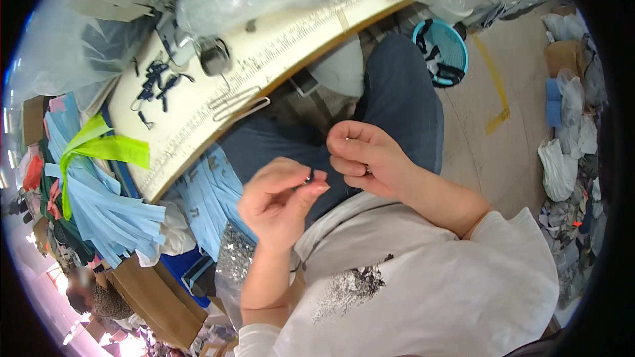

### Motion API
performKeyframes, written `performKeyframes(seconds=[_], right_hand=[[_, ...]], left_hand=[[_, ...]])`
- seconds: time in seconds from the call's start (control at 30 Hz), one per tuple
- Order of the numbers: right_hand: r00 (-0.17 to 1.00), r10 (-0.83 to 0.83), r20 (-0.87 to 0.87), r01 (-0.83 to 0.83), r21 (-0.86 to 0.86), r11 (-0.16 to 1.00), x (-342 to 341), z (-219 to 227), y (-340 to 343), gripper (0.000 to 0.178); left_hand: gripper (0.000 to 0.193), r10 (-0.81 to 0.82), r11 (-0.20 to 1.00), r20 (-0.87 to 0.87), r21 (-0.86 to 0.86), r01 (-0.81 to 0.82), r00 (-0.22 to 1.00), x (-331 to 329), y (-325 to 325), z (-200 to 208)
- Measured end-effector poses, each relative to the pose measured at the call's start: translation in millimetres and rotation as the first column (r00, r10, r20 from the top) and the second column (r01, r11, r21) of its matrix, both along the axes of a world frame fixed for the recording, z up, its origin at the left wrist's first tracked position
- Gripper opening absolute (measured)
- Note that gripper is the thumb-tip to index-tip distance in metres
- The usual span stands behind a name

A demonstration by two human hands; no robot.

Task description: Assembling small metal hardware onto thin black straps.

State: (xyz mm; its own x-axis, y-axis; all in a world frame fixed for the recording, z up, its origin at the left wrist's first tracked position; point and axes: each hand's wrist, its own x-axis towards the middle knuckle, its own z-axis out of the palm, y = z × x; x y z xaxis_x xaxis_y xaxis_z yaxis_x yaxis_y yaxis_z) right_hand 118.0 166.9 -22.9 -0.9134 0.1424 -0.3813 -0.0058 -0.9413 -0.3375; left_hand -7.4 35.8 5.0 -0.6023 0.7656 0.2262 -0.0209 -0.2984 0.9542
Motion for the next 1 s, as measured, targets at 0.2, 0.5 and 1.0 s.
performKeyframes(seconds=[0.2,0.5,1.0], right_hand=[[0.999,-0.026,0.018,0.028,-0.136,0.990,6,-1,-5,0.009],[0.994,-0.018,0.105,0.024,-0.058,0.998,8,1,-2,0.013],[0.990,0.132,0.060,-0.136,0.086,0.987,-2,-9,-16,0.022]], left_hand=[[0.023,0.427,0.904,-0.489,0.194,-0.382,0.761,-84,106,100],[0.030,0.381,0.925,-0.310,0.110,-0.365,0.871,-162,76,93],[0.020,-0.204,0.821,-0.971,-0.240,-0.518,0.125,-193,50,22]])
